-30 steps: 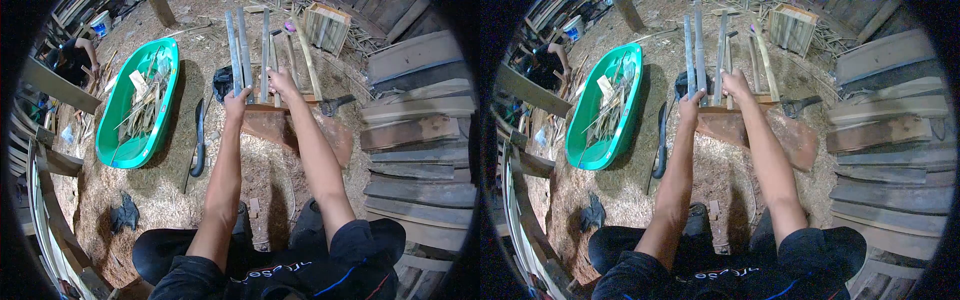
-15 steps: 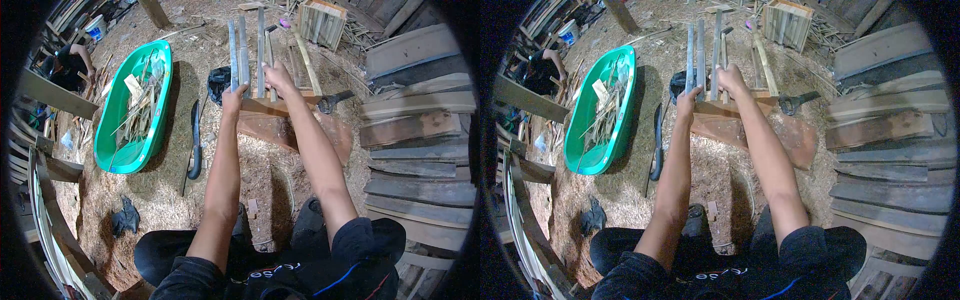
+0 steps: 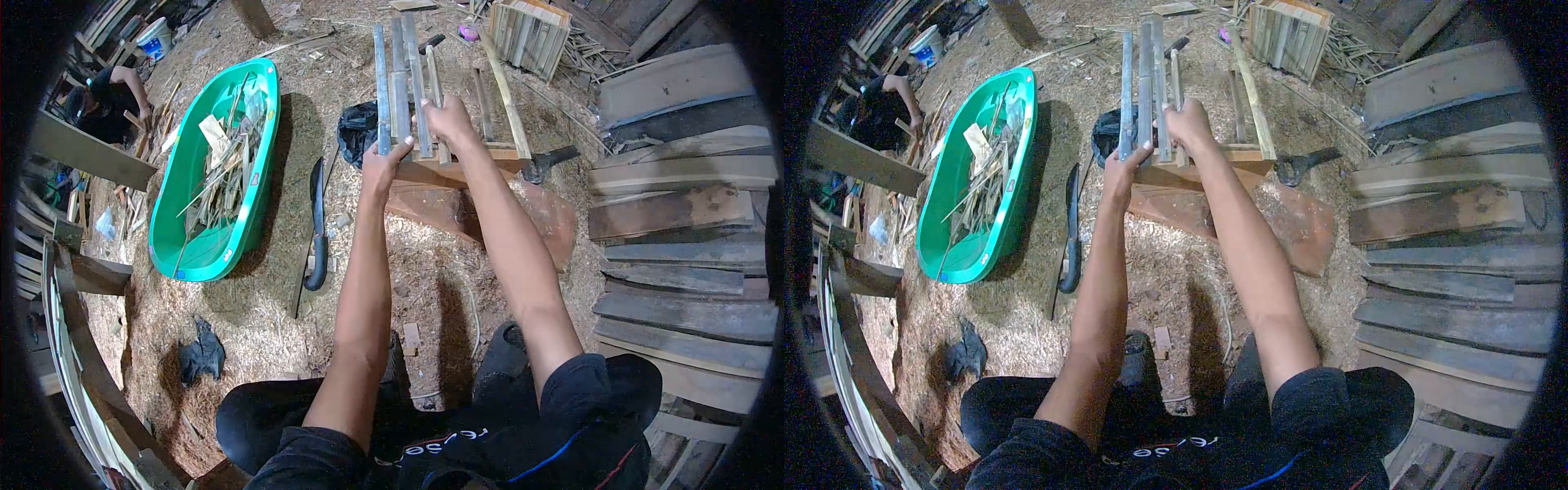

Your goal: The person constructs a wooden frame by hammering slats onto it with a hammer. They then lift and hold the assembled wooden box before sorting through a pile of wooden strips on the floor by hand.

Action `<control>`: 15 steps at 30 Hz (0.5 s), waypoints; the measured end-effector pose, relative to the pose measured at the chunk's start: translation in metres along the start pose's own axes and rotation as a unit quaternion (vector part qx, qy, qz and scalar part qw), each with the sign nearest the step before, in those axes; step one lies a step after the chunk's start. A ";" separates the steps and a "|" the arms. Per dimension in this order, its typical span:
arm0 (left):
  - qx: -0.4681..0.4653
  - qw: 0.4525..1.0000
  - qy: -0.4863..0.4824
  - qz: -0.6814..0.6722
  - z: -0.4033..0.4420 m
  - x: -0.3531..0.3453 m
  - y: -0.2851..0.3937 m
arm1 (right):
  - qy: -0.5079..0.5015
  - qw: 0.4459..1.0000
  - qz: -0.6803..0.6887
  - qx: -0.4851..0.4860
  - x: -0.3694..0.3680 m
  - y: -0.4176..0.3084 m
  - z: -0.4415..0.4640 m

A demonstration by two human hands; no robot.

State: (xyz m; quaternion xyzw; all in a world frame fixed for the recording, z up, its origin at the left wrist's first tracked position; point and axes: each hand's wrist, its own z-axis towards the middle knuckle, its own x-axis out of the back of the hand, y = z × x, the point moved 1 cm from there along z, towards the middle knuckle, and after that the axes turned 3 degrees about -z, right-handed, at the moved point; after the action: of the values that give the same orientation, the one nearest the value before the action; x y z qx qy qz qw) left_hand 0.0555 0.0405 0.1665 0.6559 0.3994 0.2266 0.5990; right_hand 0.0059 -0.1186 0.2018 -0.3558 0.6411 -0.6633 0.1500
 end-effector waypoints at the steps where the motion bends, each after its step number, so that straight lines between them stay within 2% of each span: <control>1: 0.003 1.000 -0.004 -0.002 0.000 -0.001 0.001 | -0.004 1.000 -0.001 -0.005 0.001 -0.002 -0.002; 6: 0.000 1.000 -0.023 -0.010 0.003 -0.001 -0.003 | -0.008 1.000 0.001 -0.012 0.003 -0.001 -0.002; 9: -0.001 0.999 -0.025 -0.021 -0.001 -0.003 0.002 | 0.008 1.000 -0.022 0.020 0.001 0.011 0.008; 15: -0.008 0.999 -0.036 -0.018 -0.002 -0.002 0.004 | -0.002 1.000 0.000 -0.006 0.004 -0.004 -0.006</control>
State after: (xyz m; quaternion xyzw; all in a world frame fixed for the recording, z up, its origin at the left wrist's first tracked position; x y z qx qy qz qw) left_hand 0.0538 0.0407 0.1712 0.6519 0.3874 0.1948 0.6221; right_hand 0.0003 -0.1166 0.2070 -0.3579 0.6450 -0.6586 0.1488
